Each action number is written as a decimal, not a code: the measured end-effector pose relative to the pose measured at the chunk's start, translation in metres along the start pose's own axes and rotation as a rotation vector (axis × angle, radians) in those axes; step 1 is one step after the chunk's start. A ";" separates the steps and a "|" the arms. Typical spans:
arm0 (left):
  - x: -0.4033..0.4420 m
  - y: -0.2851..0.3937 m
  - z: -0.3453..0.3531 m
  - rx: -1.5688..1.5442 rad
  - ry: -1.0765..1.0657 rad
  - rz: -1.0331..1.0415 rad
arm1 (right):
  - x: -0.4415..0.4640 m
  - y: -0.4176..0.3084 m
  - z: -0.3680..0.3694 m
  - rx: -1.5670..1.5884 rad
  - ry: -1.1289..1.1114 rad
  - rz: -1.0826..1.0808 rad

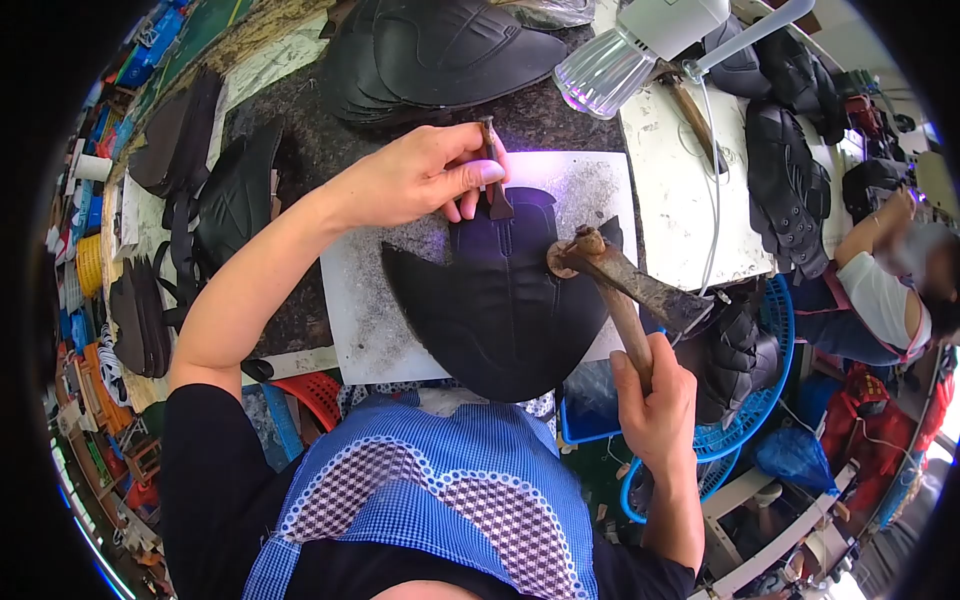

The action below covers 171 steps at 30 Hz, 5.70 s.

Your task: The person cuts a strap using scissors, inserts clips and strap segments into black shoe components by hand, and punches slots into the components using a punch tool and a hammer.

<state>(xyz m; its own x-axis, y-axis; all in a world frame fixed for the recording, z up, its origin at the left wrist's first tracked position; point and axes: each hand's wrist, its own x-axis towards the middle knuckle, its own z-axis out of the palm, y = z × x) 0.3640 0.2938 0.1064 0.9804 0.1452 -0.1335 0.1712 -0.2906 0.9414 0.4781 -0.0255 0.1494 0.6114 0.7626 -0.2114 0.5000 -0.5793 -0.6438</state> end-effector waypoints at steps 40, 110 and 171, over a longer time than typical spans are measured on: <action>-0.121 0.065 0.023 0.365 0.266 0.157 | 0.068 0.050 0.015 -0.290 0.469 -0.088; -0.265 -0.024 0.051 0.567 0.947 -0.240 | 0.068 -0.161 0.122 -0.072 -0.462 -1.126; -0.073 -0.066 -0.245 -0.682 1.086 0.498 | 0.269 -0.309 0.126 0.765 0.211 -0.543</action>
<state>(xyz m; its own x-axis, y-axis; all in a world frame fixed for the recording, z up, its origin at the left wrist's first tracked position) 0.2571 0.5343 0.1301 0.3009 0.9147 0.2697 -0.5633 -0.0577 0.8242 0.4105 0.3945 0.1985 0.5494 0.7607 0.3456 0.2571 0.2396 -0.9362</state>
